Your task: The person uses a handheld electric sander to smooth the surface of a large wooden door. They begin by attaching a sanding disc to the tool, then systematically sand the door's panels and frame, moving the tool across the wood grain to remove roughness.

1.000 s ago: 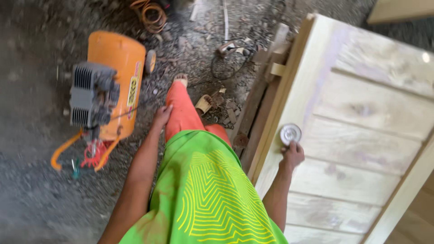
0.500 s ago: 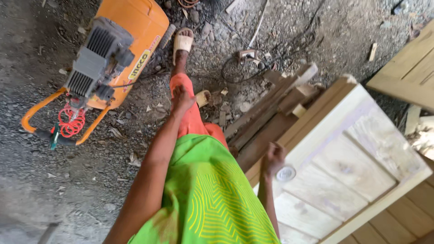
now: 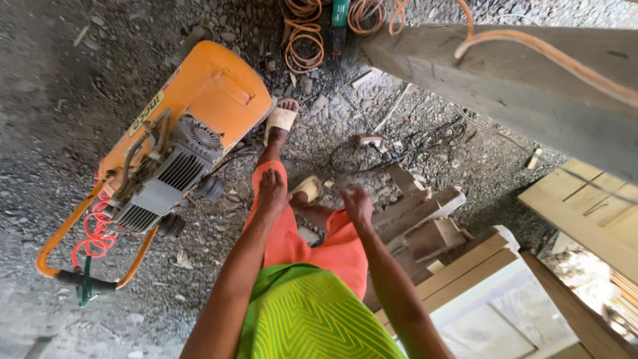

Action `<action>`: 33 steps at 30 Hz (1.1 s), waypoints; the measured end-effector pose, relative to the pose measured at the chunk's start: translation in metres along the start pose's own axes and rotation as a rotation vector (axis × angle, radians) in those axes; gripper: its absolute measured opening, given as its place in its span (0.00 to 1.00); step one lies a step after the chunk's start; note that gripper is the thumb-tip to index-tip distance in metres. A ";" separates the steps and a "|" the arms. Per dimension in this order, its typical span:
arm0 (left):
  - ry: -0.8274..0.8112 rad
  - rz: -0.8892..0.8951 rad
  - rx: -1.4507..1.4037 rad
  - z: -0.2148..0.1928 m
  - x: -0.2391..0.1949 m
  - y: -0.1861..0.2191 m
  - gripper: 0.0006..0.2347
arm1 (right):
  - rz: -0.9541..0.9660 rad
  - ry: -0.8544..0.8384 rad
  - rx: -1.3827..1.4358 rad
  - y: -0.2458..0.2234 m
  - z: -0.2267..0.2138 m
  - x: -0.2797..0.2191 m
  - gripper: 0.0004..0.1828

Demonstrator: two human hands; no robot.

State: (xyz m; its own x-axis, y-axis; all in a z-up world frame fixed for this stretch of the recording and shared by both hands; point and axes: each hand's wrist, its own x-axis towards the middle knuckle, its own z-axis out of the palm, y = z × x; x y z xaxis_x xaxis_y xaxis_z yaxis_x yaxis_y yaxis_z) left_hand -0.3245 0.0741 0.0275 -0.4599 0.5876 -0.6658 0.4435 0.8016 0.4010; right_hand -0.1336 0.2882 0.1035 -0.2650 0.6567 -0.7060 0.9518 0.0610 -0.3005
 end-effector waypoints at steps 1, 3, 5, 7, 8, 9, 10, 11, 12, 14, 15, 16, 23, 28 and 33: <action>-0.040 -0.024 -0.025 -0.002 -0.003 -0.001 0.39 | 0.015 0.013 -0.105 -0.016 0.001 0.031 0.29; -0.103 -0.031 -0.031 0.001 -0.007 0.000 0.33 | -0.133 -0.007 -0.251 -0.039 0.004 0.094 0.24; -0.071 0.001 -0.064 0.001 0.007 0.000 0.29 | 0.039 -0.010 -0.183 -0.062 0.013 0.151 0.29; 0.012 0.051 -0.133 -0.005 0.012 0.003 0.27 | 0.083 -0.028 -0.302 -0.095 0.022 0.219 0.29; 0.055 0.057 -0.194 -0.008 0.014 0.006 0.26 | 0.030 0.020 -0.307 -0.107 0.029 0.255 0.30; 0.107 0.052 -0.248 -0.013 0.019 0.007 0.25 | -0.032 0.063 -0.308 -0.119 0.041 0.290 0.30; 0.159 0.047 -0.303 -0.020 0.022 0.009 0.24 | -0.017 0.061 -0.215 -0.121 0.053 0.316 0.29; 0.196 0.008 -0.333 -0.025 0.028 0.014 0.25 | -0.023 0.073 -0.113 -0.128 0.065 0.360 0.28; 0.233 -0.030 -0.365 -0.031 0.026 0.022 0.26 | -0.181 0.162 -0.134 -0.132 0.081 0.398 0.29; 0.268 -0.015 -0.469 -0.047 0.037 0.024 0.24 | -0.461 0.368 -0.174 -0.135 0.107 0.458 0.29; 0.256 -0.028 -0.511 -0.055 0.038 0.027 0.22 | -0.372 0.320 -0.154 -0.141 0.116 0.476 0.29; 0.245 -0.042 -0.553 -0.062 0.040 0.029 0.21 | -0.284 0.273 -0.134 -0.152 0.122 0.493 0.29; 0.274 -0.128 -0.615 -0.077 0.054 0.022 0.21 | -0.244 0.573 -0.125 -0.177 0.157 0.563 0.51; 0.255 -0.153 -0.607 -0.072 0.051 0.021 0.20 | -0.093 0.431 -0.073 -0.190 0.148 0.568 0.46; 0.246 -0.113 -0.565 -0.059 0.047 0.017 0.19 | -0.156 0.424 0.019 -0.186 0.134 0.521 0.49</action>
State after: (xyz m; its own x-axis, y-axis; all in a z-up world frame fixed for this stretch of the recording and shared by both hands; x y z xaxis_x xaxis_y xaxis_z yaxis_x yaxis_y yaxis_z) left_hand -0.3843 0.1219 0.0405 -0.6739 0.4504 -0.5857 -0.0622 0.7553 0.6524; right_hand -0.4693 0.5181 -0.2940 -0.3143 0.8912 -0.3272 0.9015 0.1721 -0.3972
